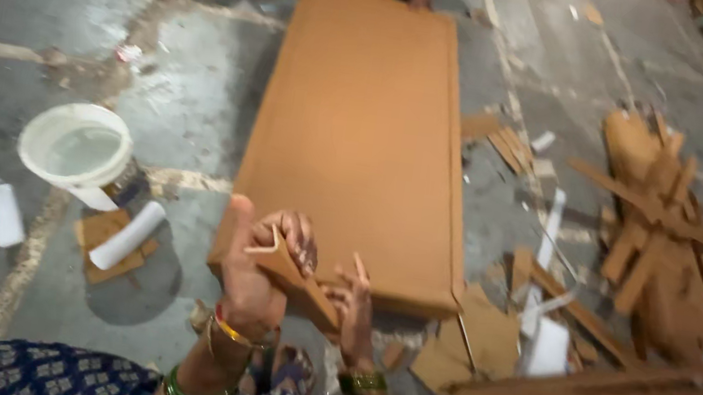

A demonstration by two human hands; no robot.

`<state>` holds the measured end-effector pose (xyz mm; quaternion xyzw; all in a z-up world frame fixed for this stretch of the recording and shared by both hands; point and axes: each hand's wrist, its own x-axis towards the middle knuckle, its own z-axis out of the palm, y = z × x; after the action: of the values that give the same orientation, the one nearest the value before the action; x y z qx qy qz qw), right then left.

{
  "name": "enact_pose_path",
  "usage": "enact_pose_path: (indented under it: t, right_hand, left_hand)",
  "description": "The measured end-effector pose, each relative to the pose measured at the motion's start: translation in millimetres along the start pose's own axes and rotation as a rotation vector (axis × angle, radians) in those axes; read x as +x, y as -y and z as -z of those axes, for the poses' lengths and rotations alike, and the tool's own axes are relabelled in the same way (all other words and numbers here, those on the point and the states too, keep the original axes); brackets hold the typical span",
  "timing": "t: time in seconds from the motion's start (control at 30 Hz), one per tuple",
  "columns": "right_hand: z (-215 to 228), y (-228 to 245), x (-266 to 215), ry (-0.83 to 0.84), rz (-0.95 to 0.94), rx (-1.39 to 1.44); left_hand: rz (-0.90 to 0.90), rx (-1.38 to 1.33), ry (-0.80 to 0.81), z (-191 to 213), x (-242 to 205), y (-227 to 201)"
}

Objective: The person sits on the floor and assembles a cardboard box by folding flaps and attaching wooden strips to the edges. They repeatedly press and smooth the cardboard to secure the structure.

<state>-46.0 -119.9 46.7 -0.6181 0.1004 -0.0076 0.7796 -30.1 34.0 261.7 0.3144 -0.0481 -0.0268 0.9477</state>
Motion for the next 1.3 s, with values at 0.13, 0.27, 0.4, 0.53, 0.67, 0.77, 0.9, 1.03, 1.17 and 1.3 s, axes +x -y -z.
enact_pose_path:
  t: [0.13, 0.27, 0.4, 0.53, 0.67, 0.77, 0.9, 1.03, 1.17, 1.3]
  right_hand:
    - [14.0, -20.6, 14.8, -0.051, 0.042, -0.210]
    - [32.2, -30.5, 27.5, -0.227, -0.108, -0.326]
    - [44.5, -23.1, 36.3, -0.248, -0.170, -0.101]
    - [55.5, 5.8, 30.5, -0.151, -0.169, 0.190]
    - [53.6, 22.8, 20.0, -0.020, -0.172, 0.336]
    - [48.1, 12.8, 14.7, 0.038, -0.093, 0.234]
    - [22.1, -5.8, 19.0, 0.069, -0.061, 0.135]
    - [0.8, 5.5, -0.3, 0.055, -0.150, 0.162]
    - [0.1, 22.2, -7.8, 0.024, -0.300, 0.237]
    - [-1.5, 17.3, 0.3, 0.097, -0.053, 0.437]
  left_hand:
    - [0.009, -0.212, -0.090, 14.5, 4.8, -1.3]
    - [-0.151, -0.234, 0.077, 34.7, 1.7, 0.2]
    - [-0.147, -0.319, 0.136, 47.8, 6.5, -6.6]
    - [-0.140, -0.454, 0.126, 67.0, 12.9, -1.3]
    - [-0.157, -0.437, 0.050, 88.9, 36.4, 5.5]
    - [-0.157, -0.240, -0.121, 106.2, 48.0, 31.0]
    - [0.133, -0.188, -0.297, 109.4, 41.1, 110.4]
    - [0.231, -0.201, -0.205, 125.9, 32.1, 152.4]
    - [-0.111, 0.043, -0.061, 123.4, 26.4, 171.2]
    - [-0.028, -0.325, 0.057, 114.7, 24.2, 160.8]
